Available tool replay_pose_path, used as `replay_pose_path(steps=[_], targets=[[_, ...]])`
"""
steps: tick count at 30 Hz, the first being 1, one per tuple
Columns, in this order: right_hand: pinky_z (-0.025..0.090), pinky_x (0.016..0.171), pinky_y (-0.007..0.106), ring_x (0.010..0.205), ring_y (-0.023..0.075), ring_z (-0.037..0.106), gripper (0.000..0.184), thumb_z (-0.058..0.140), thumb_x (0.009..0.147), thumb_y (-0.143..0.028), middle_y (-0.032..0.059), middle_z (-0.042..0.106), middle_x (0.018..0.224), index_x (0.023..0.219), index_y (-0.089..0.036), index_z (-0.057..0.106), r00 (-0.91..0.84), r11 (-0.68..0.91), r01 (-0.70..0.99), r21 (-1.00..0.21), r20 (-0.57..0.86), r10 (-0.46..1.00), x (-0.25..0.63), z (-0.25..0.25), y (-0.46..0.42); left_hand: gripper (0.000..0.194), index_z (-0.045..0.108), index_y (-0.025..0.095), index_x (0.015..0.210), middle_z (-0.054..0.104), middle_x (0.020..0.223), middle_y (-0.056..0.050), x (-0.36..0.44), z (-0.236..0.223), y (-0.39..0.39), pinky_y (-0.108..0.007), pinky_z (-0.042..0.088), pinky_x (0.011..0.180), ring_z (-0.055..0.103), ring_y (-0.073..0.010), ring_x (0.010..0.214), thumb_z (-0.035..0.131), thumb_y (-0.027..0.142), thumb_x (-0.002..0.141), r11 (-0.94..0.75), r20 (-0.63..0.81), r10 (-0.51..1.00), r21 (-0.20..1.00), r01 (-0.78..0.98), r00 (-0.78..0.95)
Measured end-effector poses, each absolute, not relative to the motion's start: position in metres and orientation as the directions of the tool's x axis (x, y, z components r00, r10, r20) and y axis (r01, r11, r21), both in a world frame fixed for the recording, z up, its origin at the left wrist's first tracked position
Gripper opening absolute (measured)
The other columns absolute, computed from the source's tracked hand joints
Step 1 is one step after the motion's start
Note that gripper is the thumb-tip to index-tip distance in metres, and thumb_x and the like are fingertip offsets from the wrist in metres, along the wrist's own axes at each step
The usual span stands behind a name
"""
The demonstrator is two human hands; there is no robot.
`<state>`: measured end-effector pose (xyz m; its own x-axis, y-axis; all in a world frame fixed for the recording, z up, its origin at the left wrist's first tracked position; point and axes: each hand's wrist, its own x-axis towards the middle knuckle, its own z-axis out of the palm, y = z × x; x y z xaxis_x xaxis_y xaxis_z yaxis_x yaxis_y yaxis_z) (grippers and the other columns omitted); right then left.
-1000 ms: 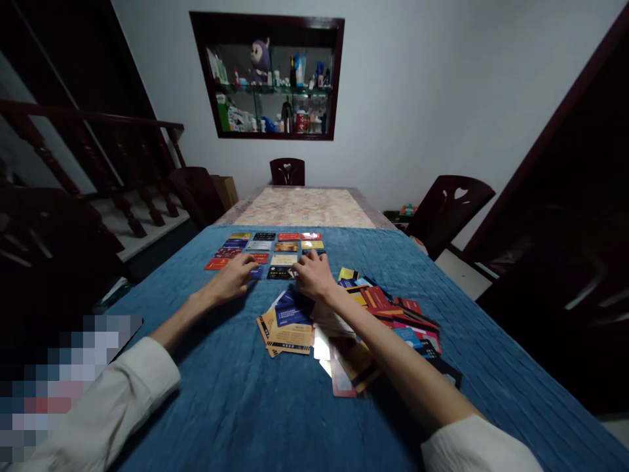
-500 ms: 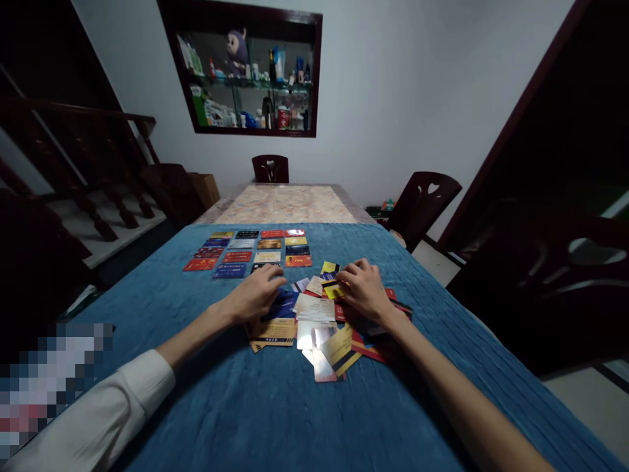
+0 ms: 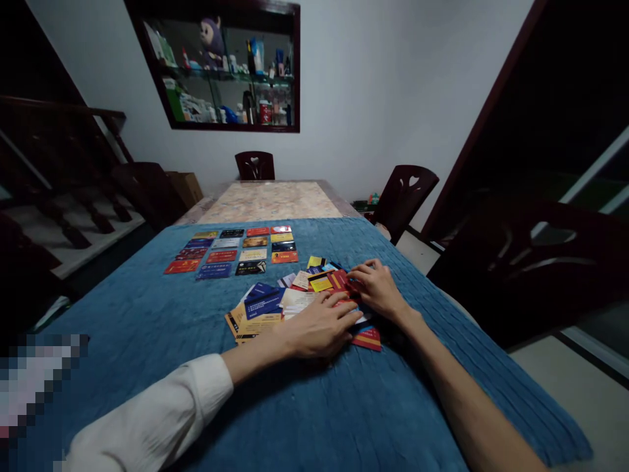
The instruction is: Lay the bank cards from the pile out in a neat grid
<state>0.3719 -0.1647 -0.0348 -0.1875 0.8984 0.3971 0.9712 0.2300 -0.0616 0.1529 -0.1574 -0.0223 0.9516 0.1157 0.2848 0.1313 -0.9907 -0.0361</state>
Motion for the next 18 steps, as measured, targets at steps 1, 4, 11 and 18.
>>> replay_pose_path(steps=[1,4,11,18], targets=[[0.036,0.086,0.04,0.107,0.027,0.048,0.03,0.046,0.096,-0.034,0.0086,0.07,0.116,0.106,-0.024,0.073,-0.188,0.233,0.97,-0.067,0.398,0.898,0.372,-0.036,-0.166,0.035,0.055,0.016,0.124,0.06,0.125,-0.013,0.156,-0.024,-0.159,-0.049,0.039,0.1,0.048,-0.0307,0.119,0.043,0.036,0.098,-0.992,0.28,0.109,-0.036,0.124,0.954],[0.037,0.084,0.04,0.109,0.0272,0.048,0.03,0.047,0.096,-0.033,0.0101,0.069,0.117,0.109,-0.024,0.072,-0.197,0.236,0.97,-0.059,0.378,0.905,0.372,-0.037,-0.168,0.036,0.054,0.019,0.127,0.059,0.126,-0.013,0.159,-0.027,-0.159,-0.052,0.038,0.1,0.049,-0.0311,0.119,0.038,0.037,0.1,-0.994,0.272,0.09,-0.042,0.105,0.958],[0.037,0.085,0.04,0.111,0.0267,0.047,0.028,0.048,0.096,-0.033,0.0098,0.069,0.118,0.109,-0.025,0.072,-0.267,0.301,0.953,-0.041,0.362,0.893,0.364,-0.034,-0.174,0.032,0.056,0.019,0.119,0.062,0.118,-0.012,0.146,-0.026,-0.154,-0.052,0.037,0.1,0.047,-0.0318,0.123,0.038,0.037,0.1,-0.989,0.217,0.113,-0.071,0.131,0.97],[0.038,0.087,0.044,0.111,0.0285,0.047,0.027,0.055,0.092,-0.038,0.0101,0.068,0.116,0.109,-0.026,0.071,-0.335,0.383,0.92,-0.086,0.336,0.88,0.36,-0.025,-0.182,0.029,0.057,0.018,0.113,0.06,0.121,-0.013,0.129,-0.026,-0.144,-0.049,0.039,0.096,0.048,-0.0308,0.121,0.039,0.036,0.099,-0.974,0.211,0.2,-0.066,0.218,0.957]])
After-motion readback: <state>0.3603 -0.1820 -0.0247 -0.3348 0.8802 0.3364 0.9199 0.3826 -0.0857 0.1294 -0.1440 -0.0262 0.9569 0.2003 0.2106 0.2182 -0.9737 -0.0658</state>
